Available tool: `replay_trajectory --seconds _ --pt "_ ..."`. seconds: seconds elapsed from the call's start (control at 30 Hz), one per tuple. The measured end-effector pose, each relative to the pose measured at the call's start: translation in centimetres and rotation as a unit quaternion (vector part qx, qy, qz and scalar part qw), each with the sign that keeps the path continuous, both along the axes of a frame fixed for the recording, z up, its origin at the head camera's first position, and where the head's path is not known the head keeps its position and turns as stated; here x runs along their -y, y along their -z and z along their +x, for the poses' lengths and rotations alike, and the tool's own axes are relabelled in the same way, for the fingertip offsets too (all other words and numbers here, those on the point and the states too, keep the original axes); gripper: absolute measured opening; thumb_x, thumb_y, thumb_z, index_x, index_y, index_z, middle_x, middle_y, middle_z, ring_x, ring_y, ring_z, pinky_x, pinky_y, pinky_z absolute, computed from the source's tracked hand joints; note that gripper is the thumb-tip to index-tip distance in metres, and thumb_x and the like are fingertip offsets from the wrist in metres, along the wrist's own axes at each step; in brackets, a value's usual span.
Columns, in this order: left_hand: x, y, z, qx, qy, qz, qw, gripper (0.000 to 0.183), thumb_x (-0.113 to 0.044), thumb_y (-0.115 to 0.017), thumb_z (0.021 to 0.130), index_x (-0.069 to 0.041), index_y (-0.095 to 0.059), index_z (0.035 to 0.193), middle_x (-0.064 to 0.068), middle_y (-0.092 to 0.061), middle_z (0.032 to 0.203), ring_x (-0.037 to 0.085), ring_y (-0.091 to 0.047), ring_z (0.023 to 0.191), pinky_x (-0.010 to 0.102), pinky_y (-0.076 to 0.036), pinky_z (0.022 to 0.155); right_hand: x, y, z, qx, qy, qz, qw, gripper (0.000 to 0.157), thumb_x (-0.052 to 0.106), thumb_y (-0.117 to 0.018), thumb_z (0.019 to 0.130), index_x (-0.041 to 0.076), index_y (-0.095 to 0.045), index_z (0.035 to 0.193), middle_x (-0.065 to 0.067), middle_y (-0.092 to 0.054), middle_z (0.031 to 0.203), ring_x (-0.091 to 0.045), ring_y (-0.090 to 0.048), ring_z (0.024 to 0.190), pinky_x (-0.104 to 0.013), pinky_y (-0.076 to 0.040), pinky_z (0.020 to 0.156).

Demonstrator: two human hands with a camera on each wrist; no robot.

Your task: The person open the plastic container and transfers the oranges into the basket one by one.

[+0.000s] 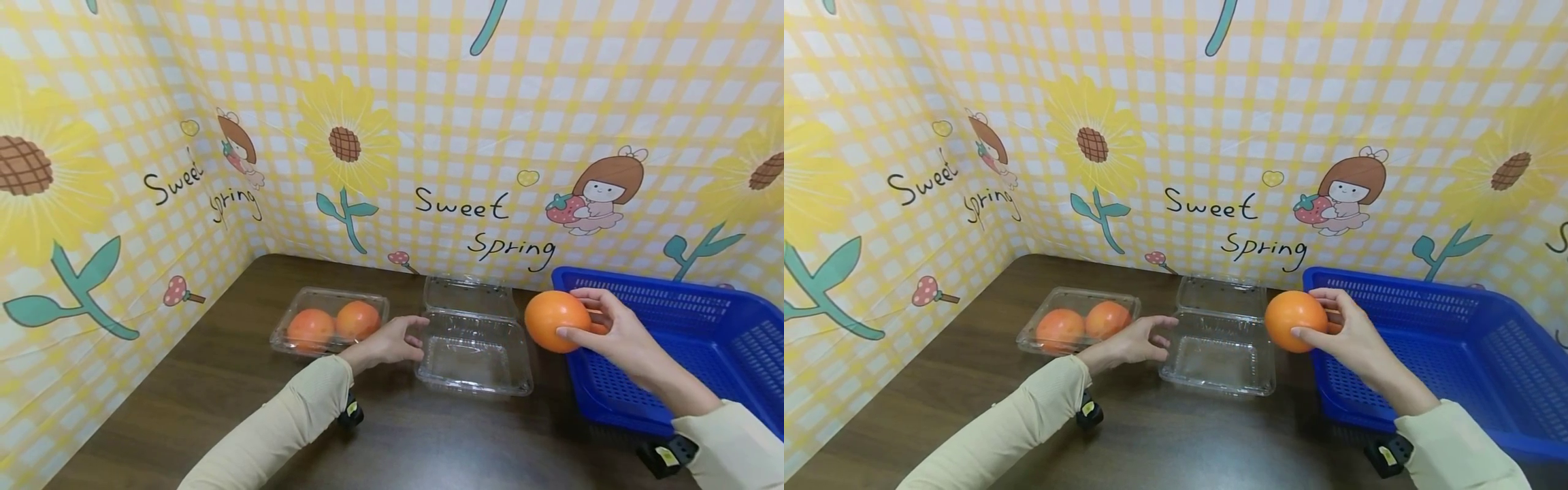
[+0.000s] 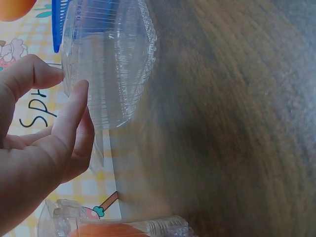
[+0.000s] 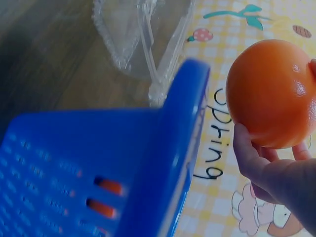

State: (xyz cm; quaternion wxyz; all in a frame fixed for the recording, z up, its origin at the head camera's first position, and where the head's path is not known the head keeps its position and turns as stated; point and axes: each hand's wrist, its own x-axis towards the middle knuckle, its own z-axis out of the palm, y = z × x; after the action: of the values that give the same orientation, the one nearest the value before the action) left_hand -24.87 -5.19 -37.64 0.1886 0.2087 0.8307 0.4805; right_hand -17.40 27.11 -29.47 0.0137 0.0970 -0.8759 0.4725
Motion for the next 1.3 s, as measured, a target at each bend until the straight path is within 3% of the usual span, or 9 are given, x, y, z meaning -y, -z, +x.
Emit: replay_trajectory --seconds 0.13,0.2,0.33,0.47,0.6,0.7,0.87,1.2,1.3 --pt "0.0 0.1 0.0 -0.001 0.003 0.002 1.0 0.061 0.004 -0.062 0.075 0.002 -0.038 0.13 0.018 -0.039 0.13 0.025 -0.054 0.099 0.027 -0.049 0.069 -0.7 0.0 -0.1 0.005 0.012 -0.006 1.0 0.058 0.023 -0.061 0.084 0.002 -0.028 0.128 -0.021 -0.038 0.124 -0.001 -0.049 0.09 -0.023 -0.048 0.071" --pt "0.0 0.1 -0.1 -0.003 0.002 0.001 1.0 0.061 0.004 -0.063 0.074 0.002 -0.038 0.13 0.018 -0.039 0.13 0.025 -0.054 0.099 0.028 -0.049 0.069 -1.0 0.0 -0.1 0.006 0.016 -0.006 1.0 0.057 0.024 -0.061 0.084 0.003 -0.029 0.128 -0.021 -0.037 0.125 0.0 -0.048 0.09 -0.023 -0.048 0.071" --pt "0.0 0.1 -0.1 -0.005 0.003 0.003 1.0 0.061 0.003 -0.063 0.074 0.002 -0.038 0.13 0.018 -0.039 0.13 0.024 -0.054 0.098 0.027 -0.049 0.068 -1.8 0.1 -0.2 0.008 0.028 -0.001 1.0 0.056 0.026 -0.059 0.085 0.005 -0.029 0.128 -0.022 -0.035 0.127 -0.021 -0.046 0.104 -0.039 -0.046 0.081" --pt "-0.1 0.1 -0.1 -0.003 0.005 0.005 1.0 0.061 0.003 -0.063 0.074 0.003 -0.038 0.13 0.019 -0.038 0.13 0.025 -0.054 0.099 0.027 -0.049 0.069 -2.7 0.3 -0.4 0.014 0.044 -0.01 0.999 0.058 0.028 -0.057 0.086 0.004 -0.026 0.129 -0.025 -0.029 0.13 -0.039 -0.034 0.113 -0.06 -0.034 0.085" --pt "-0.1 0.1 -0.1 -0.004 0.004 0.002 1.0 0.061 0.003 -0.063 0.074 0.003 -0.038 0.13 0.019 -0.038 0.13 0.025 -0.054 0.098 0.028 -0.049 0.069 -3.4 0.7 -0.6 0.023 0.057 -0.019 0.998 0.06 0.029 -0.057 0.086 0.003 -0.026 0.129 -0.027 -0.026 0.132 -0.041 -0.031 0.113 -0.062 -0.03 0.086" --pt "-0.1 0.1 0.0 -0.004 0.003 0.001 1.0 0.061 0.003 -0.063 0.075 0.002 -0.038 0.13 0.019 -0.038 0.13 0.024 -0.054 0.098 0.027 -0.049 0.068 -4.0 1.0 -0.7 0.021 0.066 -0.012 0.998 0.057 0.029 -0.057 0.086 0.005 -0.027 0.129 -0.025 -0.026 0.131 -0.035 -0.036 0.11 -0.05 -0.039 0.084" --pt "0.0 0.1 0.0 -0.003 0.001 0.001 1.0 0.061 0.003 -0.063 0.075 0.002 -0.038 0.13 0.019 -0.038 0.13 0.024 -0.054 0.098 0.027 -0.049 0.068 -5.1 1.3 -1.0 0.013 0.076 -0.012 0.997 0.048 0.027 -0.056 0.087 0.012 -0.03 0.125 -0.022 -0.027 0.128 -0.001 -0.044 0.092 -0.021 -0.048 0.067" --pt "0.0 0.1 0.0 -0.003 -0.001 0.01 0.9999 0.061 0.004 -0.063 0.074 0.003 -0.038 0.129 0.021 -0.038 0.13 0.027 -0.054 0.099 0.028 -0.049 0.069 -6.9 1.5 -1.5 0.023 0.099 -0.021 0.995 0.045 0.028 -0.056 0.087 0.015 -0.03 0.122 -0.027 -0.023 0.128 0.007 -0.042 0.083 -0.018 -0.049 0.065" --pt "0.0 0.1 0.0 -0.001 0.0 0.01 0.9999 0.061 0.004 -0.063 0.074 0.003 -0.038 0.129 0.02 -0.038 0.13 0.027 -0.053 0.099 0.028 -0.049 0.069 -7.5 1.6 -1.8 0.02 0.103 -0.031 0.994 0.037 0.027 -0.056 0.087 0.023 -0.032 0.115 -0.027 -0.024 0.126 0.009 -0.045 0.079 -0.018 -0.049 0.063"
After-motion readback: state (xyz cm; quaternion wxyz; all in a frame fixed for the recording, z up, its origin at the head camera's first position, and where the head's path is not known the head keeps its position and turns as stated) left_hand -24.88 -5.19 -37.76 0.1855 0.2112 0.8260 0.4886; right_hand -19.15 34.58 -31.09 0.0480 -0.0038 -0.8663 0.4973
